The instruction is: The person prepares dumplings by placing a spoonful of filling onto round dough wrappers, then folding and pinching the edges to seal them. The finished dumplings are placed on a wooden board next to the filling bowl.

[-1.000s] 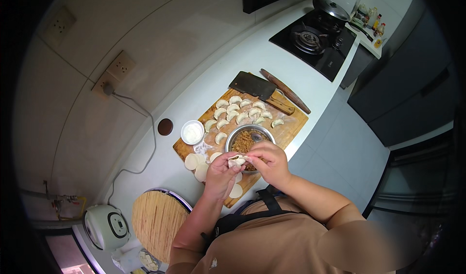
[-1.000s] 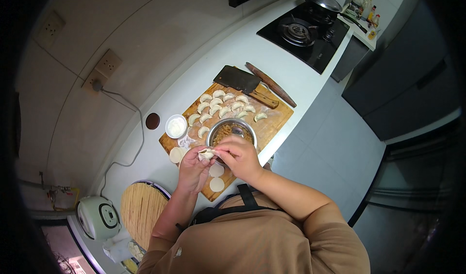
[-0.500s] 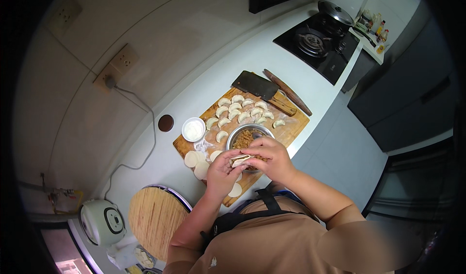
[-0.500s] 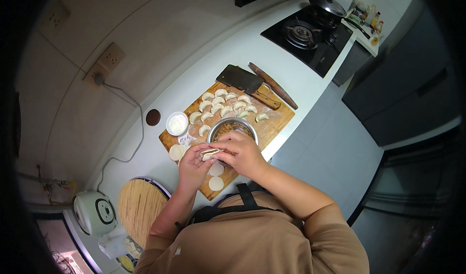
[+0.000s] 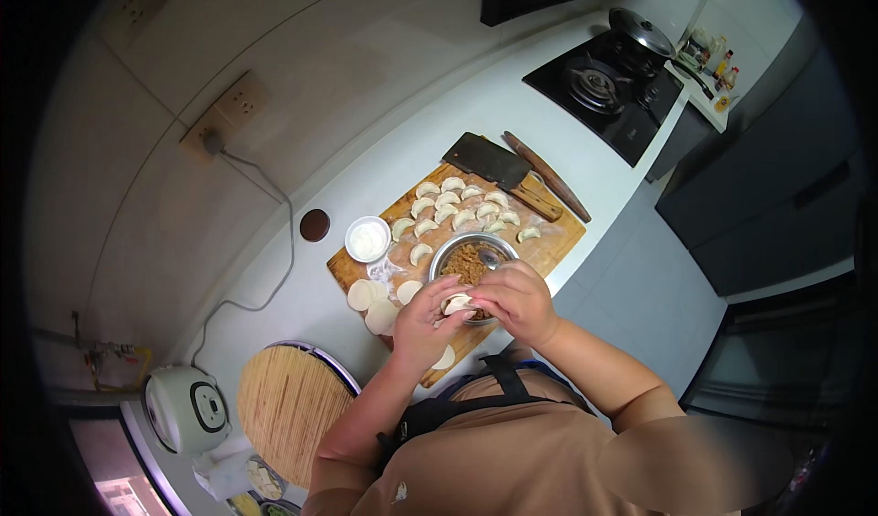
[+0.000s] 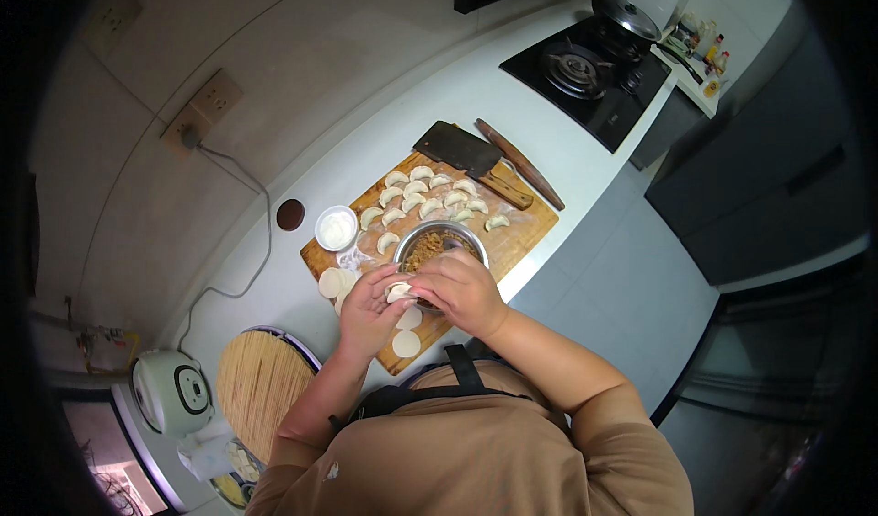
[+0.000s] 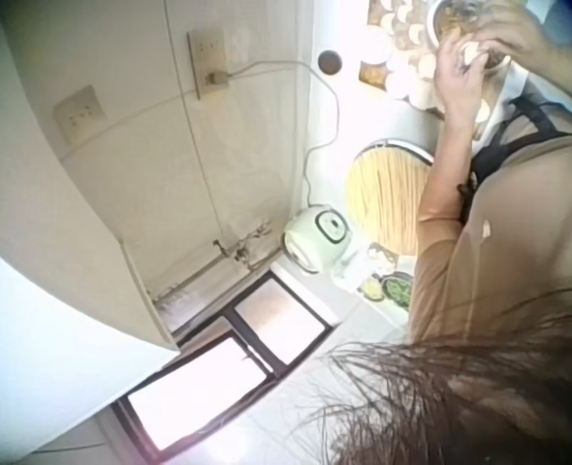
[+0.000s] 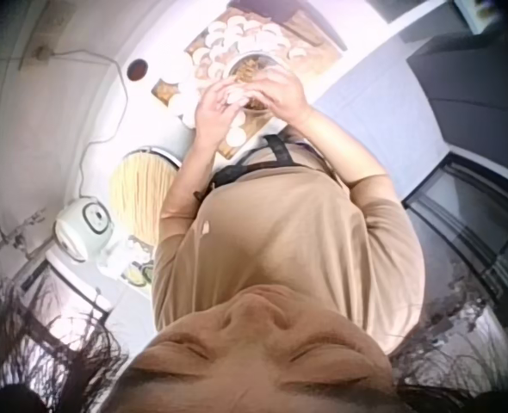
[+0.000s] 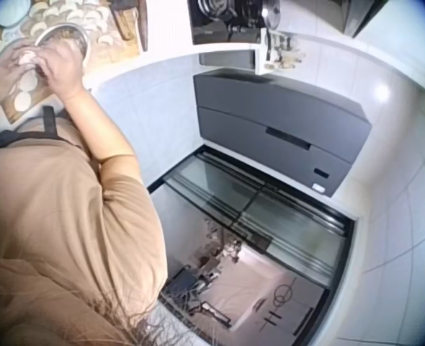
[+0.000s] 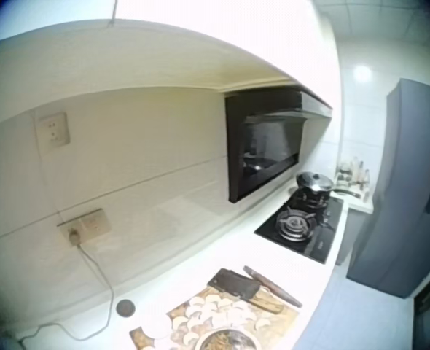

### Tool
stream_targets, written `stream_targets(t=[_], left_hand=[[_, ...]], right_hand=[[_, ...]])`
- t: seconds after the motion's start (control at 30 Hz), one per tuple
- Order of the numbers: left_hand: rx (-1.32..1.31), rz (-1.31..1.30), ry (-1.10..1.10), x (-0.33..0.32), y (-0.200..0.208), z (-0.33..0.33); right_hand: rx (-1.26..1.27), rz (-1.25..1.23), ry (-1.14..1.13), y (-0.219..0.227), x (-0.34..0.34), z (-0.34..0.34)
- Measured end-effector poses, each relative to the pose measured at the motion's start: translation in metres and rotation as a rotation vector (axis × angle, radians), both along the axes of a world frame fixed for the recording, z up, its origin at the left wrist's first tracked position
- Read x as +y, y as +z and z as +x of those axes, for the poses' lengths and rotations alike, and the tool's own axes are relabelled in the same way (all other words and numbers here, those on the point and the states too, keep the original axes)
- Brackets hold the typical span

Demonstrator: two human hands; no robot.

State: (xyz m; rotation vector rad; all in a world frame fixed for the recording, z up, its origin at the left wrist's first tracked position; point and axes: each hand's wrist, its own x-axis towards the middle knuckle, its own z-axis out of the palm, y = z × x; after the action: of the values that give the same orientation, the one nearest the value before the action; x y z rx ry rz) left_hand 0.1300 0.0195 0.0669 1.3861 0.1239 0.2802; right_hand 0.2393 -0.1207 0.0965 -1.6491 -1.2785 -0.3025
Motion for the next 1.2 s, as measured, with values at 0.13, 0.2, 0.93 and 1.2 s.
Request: stream_targets(t=[0.13,0.2,0.93,1.2], left_hand=[[-0.008,0.053,0.043,0.003,-0.006,0.001],[0.034,0.195,0.067,0.006,-0.010,-0.001],[0.075,0.240,-0.127,0.011,0.004,0.004],[0.114,0.036,-0.186,0.006,0.001,0.003]], right_hand=[[0.017,-0.021,0.006,0.005,0.001,-0.001],[0.049,-0.060,0.022,0.010,0.002,0.000],[0.239,-0.102,0.027,0.009,0.001,-0.003],[0.212,-0.035,0.025,0.002,0.002,-0.002]])
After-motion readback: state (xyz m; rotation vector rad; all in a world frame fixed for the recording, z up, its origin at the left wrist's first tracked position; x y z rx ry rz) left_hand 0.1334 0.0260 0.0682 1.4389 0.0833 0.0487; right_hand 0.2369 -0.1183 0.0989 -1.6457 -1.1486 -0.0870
